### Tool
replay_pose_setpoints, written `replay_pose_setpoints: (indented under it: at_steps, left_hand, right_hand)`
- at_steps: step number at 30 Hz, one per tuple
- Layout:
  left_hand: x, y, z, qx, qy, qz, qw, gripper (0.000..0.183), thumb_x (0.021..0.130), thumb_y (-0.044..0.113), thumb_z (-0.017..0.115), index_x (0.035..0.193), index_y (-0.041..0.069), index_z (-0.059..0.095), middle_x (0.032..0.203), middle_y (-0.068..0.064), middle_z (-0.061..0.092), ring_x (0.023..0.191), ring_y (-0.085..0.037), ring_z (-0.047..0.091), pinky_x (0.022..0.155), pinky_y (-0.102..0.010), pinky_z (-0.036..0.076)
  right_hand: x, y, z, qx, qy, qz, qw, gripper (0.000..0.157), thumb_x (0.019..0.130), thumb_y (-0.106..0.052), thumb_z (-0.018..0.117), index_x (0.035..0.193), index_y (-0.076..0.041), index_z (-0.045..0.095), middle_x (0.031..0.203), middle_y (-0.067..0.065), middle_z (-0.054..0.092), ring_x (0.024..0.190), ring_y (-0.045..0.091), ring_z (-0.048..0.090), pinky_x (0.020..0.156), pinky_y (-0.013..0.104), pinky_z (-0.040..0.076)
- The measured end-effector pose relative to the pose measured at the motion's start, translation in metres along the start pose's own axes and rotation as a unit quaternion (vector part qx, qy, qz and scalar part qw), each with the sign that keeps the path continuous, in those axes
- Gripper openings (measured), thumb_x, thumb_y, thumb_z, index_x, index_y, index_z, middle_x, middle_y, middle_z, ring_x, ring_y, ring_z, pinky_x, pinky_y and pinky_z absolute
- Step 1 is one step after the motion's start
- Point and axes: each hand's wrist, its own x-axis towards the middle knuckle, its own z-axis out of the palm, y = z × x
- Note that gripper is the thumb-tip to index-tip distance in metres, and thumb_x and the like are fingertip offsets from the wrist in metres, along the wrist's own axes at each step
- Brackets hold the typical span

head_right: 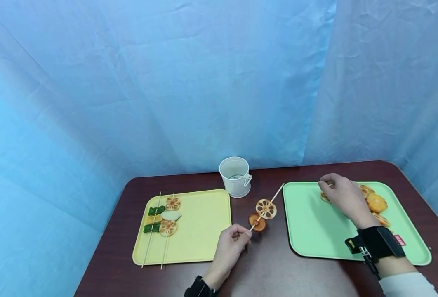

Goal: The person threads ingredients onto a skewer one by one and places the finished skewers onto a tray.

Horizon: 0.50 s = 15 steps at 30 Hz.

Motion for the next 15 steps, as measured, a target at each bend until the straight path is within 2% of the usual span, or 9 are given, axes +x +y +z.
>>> replay_pose_setpoints:
  at_steps: [5,11,15]
  left_hand:
    - [0.000,0.000,0.000,0.002,0.003,0.005,1.0000,0.008,0.085,0.012,0.067,0.080,0.006,0.067,0.066,-0.005,0.065,0.050,-0.004,0.047,0.044,-0.014,0.032]
    - [-0.001,-0.001,0.001,-0.002,0.003,0.009,0.9999,0.009,0.085,0.011,0.067,0.079,0.005,0.067,0.065,-0.008,0.064,0.050,-0.005,0.047,0.044,-0.014,0.032]
    - [-0.001,0.000,0.002,-0.003,0.006,0.010,0.9999,0.009,0.085,0.011,0.067,0.079,0.005,0.066,0.065,-0.006,0.064,0.050,-0.005,0.047,0.044,-0.014,0.032]
  right_hand:
    - [0.004,0.011,0.001,-0.066,-0.027,-0.017,0.997,0.050,0.095,-0.030,0.057,0.125,0.009,0.056,0.107,0.025,0.062,0.073,0.024,0.055,0.056,0.034,0.042]
    - [0.008,0.024,0.008,-0.114,-0.024,-0.061,0.991,0.052,0.090,-0.028,0.063,0.121,0.014,0.058,0.110,0.033,0.060,0.089,0.043,0.058,0.067,0.050,0.047]
    - [0.009,0.030,0.011,-0.115,-0.021,-0.068,0.991,0.052,0.088,-0.028,0.066,0.119,0.014,0.059,0.107,0.032,0.061,0.089,0.043,0.058,0.067,0.051,0.046]
